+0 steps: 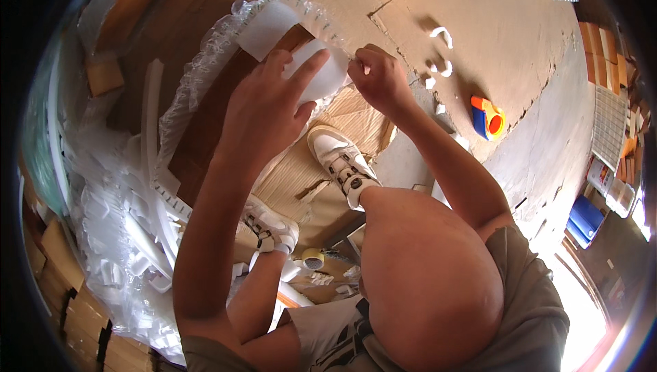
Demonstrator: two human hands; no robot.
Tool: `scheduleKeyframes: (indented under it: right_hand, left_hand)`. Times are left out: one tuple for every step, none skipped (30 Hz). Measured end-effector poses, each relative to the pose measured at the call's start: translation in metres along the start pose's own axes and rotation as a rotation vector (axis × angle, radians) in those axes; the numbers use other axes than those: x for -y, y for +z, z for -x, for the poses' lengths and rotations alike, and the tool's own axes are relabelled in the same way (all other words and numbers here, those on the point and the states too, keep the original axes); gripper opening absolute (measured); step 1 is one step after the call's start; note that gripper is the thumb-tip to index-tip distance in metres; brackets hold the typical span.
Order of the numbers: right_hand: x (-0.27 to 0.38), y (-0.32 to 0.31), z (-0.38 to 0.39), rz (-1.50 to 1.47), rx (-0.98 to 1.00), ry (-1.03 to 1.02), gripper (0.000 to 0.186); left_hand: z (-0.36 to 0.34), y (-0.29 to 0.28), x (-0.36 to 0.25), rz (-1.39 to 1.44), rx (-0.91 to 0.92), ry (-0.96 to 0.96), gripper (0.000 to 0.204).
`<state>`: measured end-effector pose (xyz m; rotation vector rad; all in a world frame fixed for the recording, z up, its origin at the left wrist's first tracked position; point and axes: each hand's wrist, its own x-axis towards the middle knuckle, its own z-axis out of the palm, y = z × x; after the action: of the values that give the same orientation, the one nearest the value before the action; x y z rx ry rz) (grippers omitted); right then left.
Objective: The person wraps wooden panels in bubble wrap and foam, using a tape dispenser to secure the packaging materials before placing them in a larger stack of packed items.
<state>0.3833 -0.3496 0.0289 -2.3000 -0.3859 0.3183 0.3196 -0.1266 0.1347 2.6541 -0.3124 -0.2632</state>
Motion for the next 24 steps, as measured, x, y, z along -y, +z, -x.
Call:
scheduleKeyframes:
  right_hand:
    - [0.000,-0.002,0.000,-0.054,-0.008,0.003,0.025]
    - [0.000,-0.003,0.000,-0.111,-0.040,-0.006,0.024]
    - [0.000,-0.005,0.001,-0.143,-0.027,0.020,0.021]
    - [0.000,-0.006,0.001,-0.177,-0.036,0.035,0.019]
    - [-0.001,-0.007,0.002,-0.211,-0.046,0.040,0.018]
    - [-0.003,-0.007,0.003,-0.208,-0.033,0.039,0.017]
    - [-0.005,-0.006,0.003,-0.208,-0.023,0.023,0.016]
    - [-0.007,-0.006,0.002,-0.204,-0.038,0.006,0.016]
    - [-0.009,-0.005,0.002,-0.212,-0.042,-0.016,0.016]
    - [-0.010,-0.003,0.001,-0.218,-0.069,-0.043,0.016]
    - [-0.012,-0.003,0.000,-0.223,-0.097,-0.071,0.016]
    - [-0.013,-0.002,-0.001,-0.233,-0.102,-0.071,0.016]
    - [-0.014,-0.002,-0.001,-0.244,-0.105,-0.074,0.016]
    - [-0.015,-0.003,-0.002,-0.255,-0.109,-0.075,0.016]
    - [-0.016,-0.004,-0.001,-0.252,-0.080,-0.052,0.016]
    - [-0.017,-0.006,-0.001,-0.249,-0.052,-0.030,0.016]
    - [-0.017,-0.007,-0.001,-0.247,-0.024,-0.006,0.016]
    - [-0.018,-0.009,0.000,-0.229,0.004,0.001,0.016]
    - [-0.018,-0.010,-0.001,-0.212,0.034,0.009,0.017]
    - [-0.018,-0.011,-0.001,-0.192,0.044,-0.004,0.018]
    - [-0.018,-0.011,-0.001,-0.191,0.069,-0.002,0.018]
    - [-0.018,-0.012,-0.002,-0.190,0.073,-0.019,0.019]
    - [-0.018,-0.012,-0.002,-0.183,0.061,-0.029,0.019]
    - [-0.017,-0.011,-0.003,-0.217,0.057,-0.040,0.019]
  left_hand:
    - [-0.006,-0.003,-0.002,-0.064,-0.011,0.049,0.073]
    - [-0.013,-0.006,-0.004,-0.116,0.036,0.049,0.070]
    - [-0.019,-0.010,-0.005,-0.163,0.043,0.071,0.067]
    - [-0.026,-0.014,-0.007,-0.206,0.036,0.104,0.065]
    - [-0.032,-0.017,-0.009,-0.240,0.077,0.124,0.063]
    - [-0.037,-0.019,-0.012,-0.271,0.104,0.153,0.061]
    - [-0.043,-0.021,-0.015,-0.316,0.134,0.167,0.059]
    - [-0.049,-0.019,-0.020,-0.274,0.156,0.173,0.059]
    - [-0.054,-0.015,-0.027,-0.243,0.182,0.158,0.058]
    - [-0.058,-0.012,-0.032,-0.214,0.220,0.126,0.058]
    - [-0.062,-0.009,-0.037,-0.208,0.227,0.127,0.058]
    - [-0.065,-0.005,-0.039,-0.200,0.245,0.111,0.058]
    - [-0.067,-0.004,-0.038,-0.179,0.233,0.135,0.058]
    - [-0.067,-0.003,-0.035,-0.098,0.238,0.092,0.058]
    - [-0.065,-0.005,-0.029,-0.004,0.214,0.090,0.058]
    - [-0.063,-0.009,-0.022,0.091,0.171,0.087,0.057]
    - [-0.059,-0.010,-0.016,0.064,0.145,0.085,0.058]
    - [-0.053,-0.012,-0.010,0.039,0.103,0.082,0.059]
    - [-0.048,-0.012,-0.006,-0.013,0.127,0.027,0.060]
    - [-0.042,-0.012,-0.004,0.012,0.076,0.052,0.059]
    - [-0.035,-0.014,-0.003,0.009,0.090,0.026,0.059]
    - [-0.029,-0.015,-0.002,0.011,0.081,0.026,0.059]
    - [-0.026,-0.017,-0.002,0.023,0.075,0.009,0.058]
    - [-0.024,-0.018,-0.002,0.038,0.047,0.016,0.056]
